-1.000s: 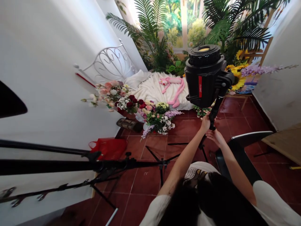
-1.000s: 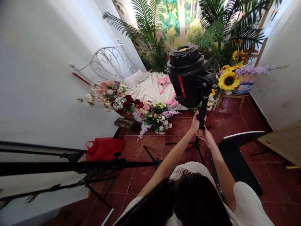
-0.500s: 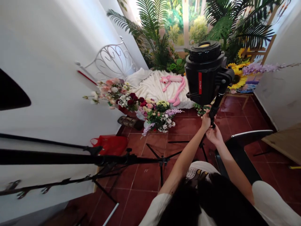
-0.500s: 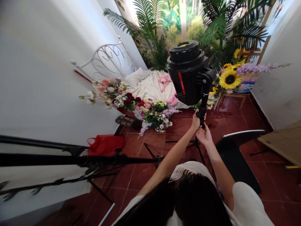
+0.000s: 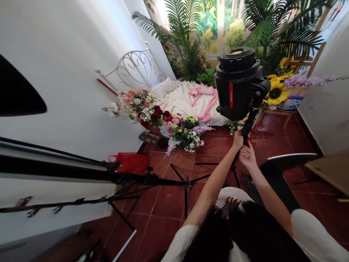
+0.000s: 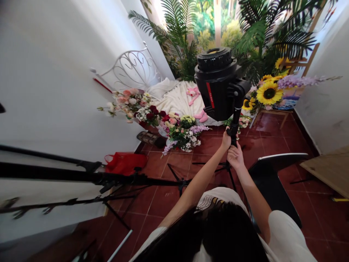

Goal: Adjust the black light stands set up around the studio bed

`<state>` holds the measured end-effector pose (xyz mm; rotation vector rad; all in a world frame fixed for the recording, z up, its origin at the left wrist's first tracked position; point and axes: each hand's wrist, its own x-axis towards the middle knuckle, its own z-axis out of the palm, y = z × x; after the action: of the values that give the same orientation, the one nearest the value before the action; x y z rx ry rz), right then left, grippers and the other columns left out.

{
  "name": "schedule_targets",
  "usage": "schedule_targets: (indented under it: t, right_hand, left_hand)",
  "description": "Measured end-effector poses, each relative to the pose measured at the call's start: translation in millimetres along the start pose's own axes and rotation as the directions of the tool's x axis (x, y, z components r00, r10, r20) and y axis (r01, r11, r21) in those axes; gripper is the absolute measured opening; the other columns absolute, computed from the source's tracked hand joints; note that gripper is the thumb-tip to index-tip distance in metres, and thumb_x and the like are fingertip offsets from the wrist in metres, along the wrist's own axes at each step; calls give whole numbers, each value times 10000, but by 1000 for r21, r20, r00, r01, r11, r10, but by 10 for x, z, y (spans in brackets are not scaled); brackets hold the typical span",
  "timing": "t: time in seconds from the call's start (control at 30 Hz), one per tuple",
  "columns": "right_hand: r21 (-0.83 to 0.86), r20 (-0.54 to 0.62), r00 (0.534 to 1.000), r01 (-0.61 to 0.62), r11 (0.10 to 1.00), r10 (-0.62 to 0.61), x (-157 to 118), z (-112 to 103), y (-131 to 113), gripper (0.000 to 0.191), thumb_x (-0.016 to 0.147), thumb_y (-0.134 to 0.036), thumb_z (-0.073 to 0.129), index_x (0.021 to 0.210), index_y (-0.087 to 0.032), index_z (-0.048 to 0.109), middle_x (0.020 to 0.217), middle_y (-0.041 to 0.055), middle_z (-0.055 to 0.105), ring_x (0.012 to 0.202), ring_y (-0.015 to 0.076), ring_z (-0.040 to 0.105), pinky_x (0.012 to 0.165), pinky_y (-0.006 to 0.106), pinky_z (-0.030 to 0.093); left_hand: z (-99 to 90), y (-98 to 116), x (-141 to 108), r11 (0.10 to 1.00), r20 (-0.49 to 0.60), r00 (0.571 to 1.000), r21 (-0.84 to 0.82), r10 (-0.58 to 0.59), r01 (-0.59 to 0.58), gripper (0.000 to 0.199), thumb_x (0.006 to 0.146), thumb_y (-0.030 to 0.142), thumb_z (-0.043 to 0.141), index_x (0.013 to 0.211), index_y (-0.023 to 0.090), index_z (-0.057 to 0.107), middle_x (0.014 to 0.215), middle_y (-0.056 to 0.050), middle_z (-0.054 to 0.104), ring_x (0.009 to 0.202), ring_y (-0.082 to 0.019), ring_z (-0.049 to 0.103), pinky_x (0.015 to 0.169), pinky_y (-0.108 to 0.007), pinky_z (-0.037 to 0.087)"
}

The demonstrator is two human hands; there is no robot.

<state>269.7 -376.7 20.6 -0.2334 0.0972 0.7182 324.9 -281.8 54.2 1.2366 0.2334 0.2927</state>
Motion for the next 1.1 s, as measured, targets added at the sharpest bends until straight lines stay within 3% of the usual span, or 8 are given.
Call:
schedule_targets:
  t: [0.2,0.33,0.47,0.57,0.67,0.83,0.93,1.1]
  right_hand:
    - [-121,26,995,95,988,-92,55,-57,80,560,1041,-363,583,578,-254,286,385,-103,322,310,65,278,335,154,312]
    - [-486,-30,987,125,865,-159,86,-67,57,605,978,-474,647,550,-264,275,368,-102,258,314,71,198,317,196,247]
    - [-938,18,920,151,313,-391,58,-73,-92,587,794,-581,784,539,-268,359,413,-82,354,392,85,292,402,244,251]
    - [-973,221,847,158,-168,-484,-38,-87,-293,540,778,-561,760,543,-252,385,482,-68,383,491,95,333,501,255,288]
    - [-917,325,766,113,-382,-555,-134,-82,-472,497,874,-494,655,565,-252,351,514,-65,342,525,108,312,554,267,313]
    - [-939,344,637,222,-264,-690,-122,127,-568,392,888,-531,700,725,-252,477,652,-49,494,595,126,447,626,258,424]
    - [-899,424,645,383,-211,-636,5,354,-526,522,745,-507,859,1093,-251,566,1006,29,674,894,182,646,824,297,535]
    - [-855,504,658,471,-216,-559,346,616,-333,781,710,-456,890,1342,-272,470,1268,89,650,1157,232,654,1031,400,536]
  left_hand:
    - [8,33,-11,999,-24,1000,-40,-12,11,686,1015,702,362,652,182,624,569,-42,621,624,-152,608,702,-285,539]
    - [5,1,3,999,-61,998,-53,-11,8,699,1013,710,352,642,182,621,561,-47,618,646,-158,619,721,-286,542]
    - [3,-59,18,998,-18,1000,-63,0,-1,753,995,760,293,712,164,656,581,-52,628,664,-164,647,712,-286,551]
    - [0,-98,25,998,-7,1000,-69,9,-9,782,981,790,266,715,160,646,601,-56,638,660,-160,655,692,-279,551]
    - [-3,-117,36,997,-6,1000,-77,2,-2,791,963,815,269,689,167,630,608,-60,643,667,-163,661,693,-281,555]
    - [-4,-112,50,996,-20,1000,-88,-23,21,771,965,809,289,671,173,613,592,-59,633,677,-173,669,707,-290,563]
    - [-1,-115,51,995,-45,998,-92,-41,37,733,997,755,305,665,174,604,601,-65,636,687,-181,664,704,-295,567]
    - [-24,-168,83,989,-65,995,-136,-69,60,638,1020,673,390,707,172,631,649,-60,639,767,-199,655,763,-318,578]
